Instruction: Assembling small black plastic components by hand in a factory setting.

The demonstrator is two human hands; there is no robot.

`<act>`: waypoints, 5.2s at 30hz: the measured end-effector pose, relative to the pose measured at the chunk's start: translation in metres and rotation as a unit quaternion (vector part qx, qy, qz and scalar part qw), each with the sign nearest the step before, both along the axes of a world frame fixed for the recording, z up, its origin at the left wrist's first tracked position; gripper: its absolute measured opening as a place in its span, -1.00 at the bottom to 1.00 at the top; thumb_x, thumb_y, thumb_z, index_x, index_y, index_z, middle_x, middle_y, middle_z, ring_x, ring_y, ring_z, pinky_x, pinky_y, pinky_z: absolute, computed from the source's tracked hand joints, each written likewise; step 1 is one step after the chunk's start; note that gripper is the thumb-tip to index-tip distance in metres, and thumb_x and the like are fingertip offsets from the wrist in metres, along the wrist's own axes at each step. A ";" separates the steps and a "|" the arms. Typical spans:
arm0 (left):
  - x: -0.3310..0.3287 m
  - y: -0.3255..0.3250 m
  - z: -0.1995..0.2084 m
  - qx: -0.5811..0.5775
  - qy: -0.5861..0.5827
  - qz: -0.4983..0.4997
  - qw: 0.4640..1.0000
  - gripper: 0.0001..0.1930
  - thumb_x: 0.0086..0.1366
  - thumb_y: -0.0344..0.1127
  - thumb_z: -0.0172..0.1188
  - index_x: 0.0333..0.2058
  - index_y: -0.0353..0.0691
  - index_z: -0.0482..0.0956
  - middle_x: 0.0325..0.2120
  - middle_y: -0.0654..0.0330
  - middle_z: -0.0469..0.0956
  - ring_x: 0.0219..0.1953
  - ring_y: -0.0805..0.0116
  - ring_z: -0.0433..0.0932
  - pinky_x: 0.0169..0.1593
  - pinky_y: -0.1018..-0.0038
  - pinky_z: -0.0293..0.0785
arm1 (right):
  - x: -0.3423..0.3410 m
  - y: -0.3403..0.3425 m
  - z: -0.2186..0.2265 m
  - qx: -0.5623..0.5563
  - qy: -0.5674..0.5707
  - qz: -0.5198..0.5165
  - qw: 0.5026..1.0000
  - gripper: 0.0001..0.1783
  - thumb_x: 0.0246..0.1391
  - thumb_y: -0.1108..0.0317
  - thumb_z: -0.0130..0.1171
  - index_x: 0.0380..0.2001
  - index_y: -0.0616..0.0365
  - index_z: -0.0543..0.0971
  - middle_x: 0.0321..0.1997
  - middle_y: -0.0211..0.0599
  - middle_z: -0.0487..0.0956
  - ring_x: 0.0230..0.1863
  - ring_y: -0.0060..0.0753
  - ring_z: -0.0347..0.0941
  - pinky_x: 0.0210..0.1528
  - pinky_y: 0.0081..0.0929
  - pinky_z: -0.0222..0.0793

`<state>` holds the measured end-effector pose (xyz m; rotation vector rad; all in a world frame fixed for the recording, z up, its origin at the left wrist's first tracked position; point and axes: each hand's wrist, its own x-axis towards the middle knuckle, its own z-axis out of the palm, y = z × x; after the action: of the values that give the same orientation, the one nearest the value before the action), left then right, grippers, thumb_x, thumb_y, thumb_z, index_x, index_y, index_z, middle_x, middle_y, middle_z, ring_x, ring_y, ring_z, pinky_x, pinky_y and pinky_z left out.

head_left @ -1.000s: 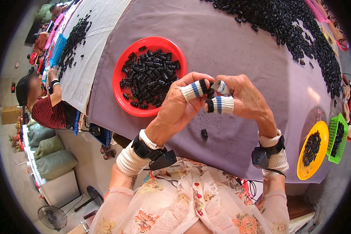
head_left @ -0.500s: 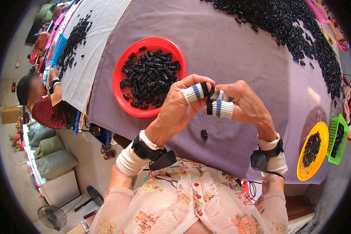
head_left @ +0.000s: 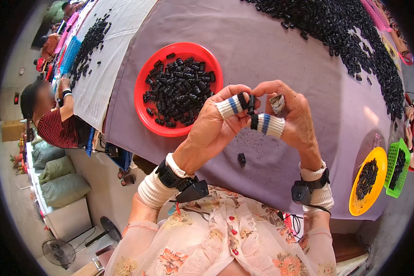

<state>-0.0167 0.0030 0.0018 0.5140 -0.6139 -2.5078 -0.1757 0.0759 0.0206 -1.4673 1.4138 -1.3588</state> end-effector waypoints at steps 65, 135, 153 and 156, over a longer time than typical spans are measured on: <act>0.003 -0.001 0.003 -0.014 0.003 0.000 1.000 -0.76 0.22 -0.39 0.08 -0.15 -0.34 0.44 -0.33 0.16 0.53 -0.34 0.48 0.51 -0.22 0.52 0.48 | -0.006 0.000 -0.002 0.052 0.038 0.044 0.997 -0.69 -0.26 0.31 0.35 -0.45 0.18 0.47 -0.66 -0.41 0.41 -0.63 -0.64 0.25 -0.58 -0.60 0.18; 0.036 0.062 -0.064 -0.774 -0.294 -0.094 0.553 -0.78 -0.12 -0.52 0.10 -0.39 -0.23 0.44 -0.47 0.10 0.35 -0.39 0.11 0.42 -0.34 0.31 0.43 | 0.014 0.048 -0.066 0.248 0.028 -0.067 0.966 -0.88 -0.20 0.54 0.10 -0.47 0.19 0.49 -0.60 -0.39 0.50 -0.56 -0.60 0.34 -0.48 -0.59 0.28; 0.037 -0.018 -0.022 -0.023 0.011 0.018 1.000 -0.75 0.20 -0.38 0.07 -0.14 -0.30 0.43 -0.29 0.06 0.49 -0.35 0.35 0.49 -0.26 0.45 0.45 | 0.002 0.010 -0.016 0.169 -0.035 -0.016 0.985 -0.80 -0.11 0.33 0.26 -0.53 0.17 0.45 -0.65 -0.56 0.36 -0.57 -0.73 0.21 -0.56 -0.69 0.13; 0.026 -0.014 -0.020 0.002 0.083 -0.005 0.997 -0.72 0.22 -0.37 0.06 -0.10 -0.33 0.40 -0.29 0.09 0.49 -0.30 0.35 0.50 -0.20 0.37 0.48 | 0.012 -0.002 -0.005 0.121 -0.029 -0.001 0.992 -0.80 -0.11 0.34 0.25 -0.49 0.18 0.44 -0.65 -0.54 0.35 -0.56 -0.70 0.20 -0.54 -0.66 0.17</act>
<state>0.0097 -0.0107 -0.0186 0.3007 -0.5488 -2.5289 -0.1634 0.0739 0.0152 -1.2590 1.4844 -1.1742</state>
